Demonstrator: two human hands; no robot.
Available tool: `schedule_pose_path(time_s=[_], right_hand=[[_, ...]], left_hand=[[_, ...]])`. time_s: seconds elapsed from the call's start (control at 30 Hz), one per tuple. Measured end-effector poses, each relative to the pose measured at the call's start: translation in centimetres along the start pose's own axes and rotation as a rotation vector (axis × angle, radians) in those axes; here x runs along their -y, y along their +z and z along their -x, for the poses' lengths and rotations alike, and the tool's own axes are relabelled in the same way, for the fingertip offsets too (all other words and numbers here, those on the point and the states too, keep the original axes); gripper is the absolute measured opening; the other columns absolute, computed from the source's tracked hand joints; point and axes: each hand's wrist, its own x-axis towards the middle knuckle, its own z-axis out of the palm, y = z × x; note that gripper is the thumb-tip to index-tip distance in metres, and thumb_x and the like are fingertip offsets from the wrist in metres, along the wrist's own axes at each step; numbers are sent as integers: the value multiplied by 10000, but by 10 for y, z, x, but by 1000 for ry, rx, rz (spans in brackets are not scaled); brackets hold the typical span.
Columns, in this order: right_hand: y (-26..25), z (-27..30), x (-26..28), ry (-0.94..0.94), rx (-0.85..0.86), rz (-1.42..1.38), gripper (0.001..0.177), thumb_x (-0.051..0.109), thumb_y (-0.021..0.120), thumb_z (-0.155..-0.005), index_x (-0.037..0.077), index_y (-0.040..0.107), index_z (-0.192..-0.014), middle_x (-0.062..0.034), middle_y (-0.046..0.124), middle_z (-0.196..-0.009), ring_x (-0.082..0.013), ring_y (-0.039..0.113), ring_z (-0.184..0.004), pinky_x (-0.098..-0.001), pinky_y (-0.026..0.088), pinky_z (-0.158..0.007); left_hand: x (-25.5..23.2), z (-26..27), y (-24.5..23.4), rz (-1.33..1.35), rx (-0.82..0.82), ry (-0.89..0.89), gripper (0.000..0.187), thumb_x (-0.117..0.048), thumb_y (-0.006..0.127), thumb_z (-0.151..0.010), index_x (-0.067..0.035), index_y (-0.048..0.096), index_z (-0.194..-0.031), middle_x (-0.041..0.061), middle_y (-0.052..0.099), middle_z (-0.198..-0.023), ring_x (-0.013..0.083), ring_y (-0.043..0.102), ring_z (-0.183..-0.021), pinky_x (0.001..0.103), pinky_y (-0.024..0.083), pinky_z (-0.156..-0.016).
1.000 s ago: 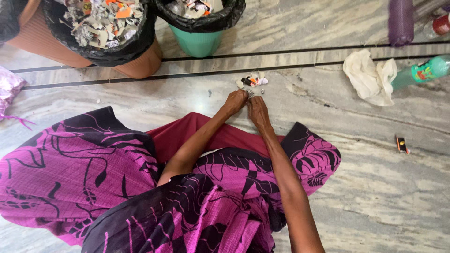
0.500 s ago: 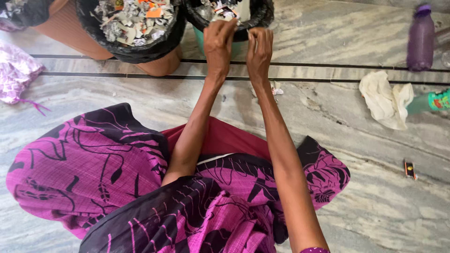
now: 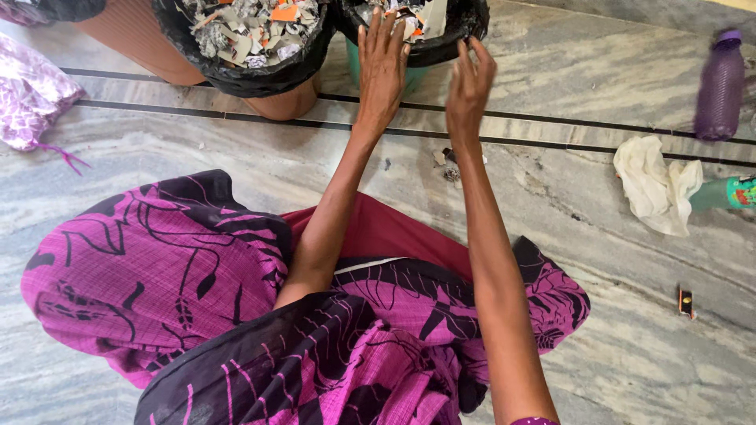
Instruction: The person sits on the floor and sorts small pieces of paper and packaging waste by hand. They pick up items from a pile on the floor and place them into two nearby bins.
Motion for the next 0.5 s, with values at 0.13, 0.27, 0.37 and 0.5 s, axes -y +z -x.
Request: schedule_pose_path(time_s=[0.13, 0.27, 0.37, 0.5], right_hand=[[-47, 91, -42, 225, 204, -28, 298, 38, 588, -1096, 4, 629, -1389, -189, 559, -1286, -369, 541, -1186, -500, 468, -998], [-95, 195, -59, 349, 263, 11, 251, -3, 637, -1014, -24, 683, -1259, -201, 628, -1180, -370, 576, -1098, -469, 481, -960], [-107, 237, -55, 386, 271, 3, 263, -51, 634, -956, 9, 720, -1198, -163, 659, -1140, -349, 605, -1083, -443, 498, -973], [-89, 238, -40, 309, 265, -37, 310, -14, 682, -897, -9, 695, -1207, -181, 641, -1145, -359, 603, -1073, -430, 507, -930]], left_hand=[[-25, 12, -7, 83, -129, 13, 359, -166, 562, -1115, -67, 566, -1460, 122, 428, -1586, 327, 265, -1550, 509, 212, -1315], [-64, 25, 4, 159, -182, 99, 291, -83, 611, -1049, -92, 639, -1339, 102, 520, -1466, 334, 417, -1449, 499, 345, -1232], [-83, 41, 26, 359, -3, 129, 264, -34, 625, -1000, -64, 668, -1259, 126, 629, -1296, 340, 576, -1253, 462, 479, -1067], [-84, 83, 67, 397, 322, 50, 144, -75, 631, -1000, -32, 689, -1124, 189, 678, -1075, 391, 645, -1050, 467, 533, -896]])
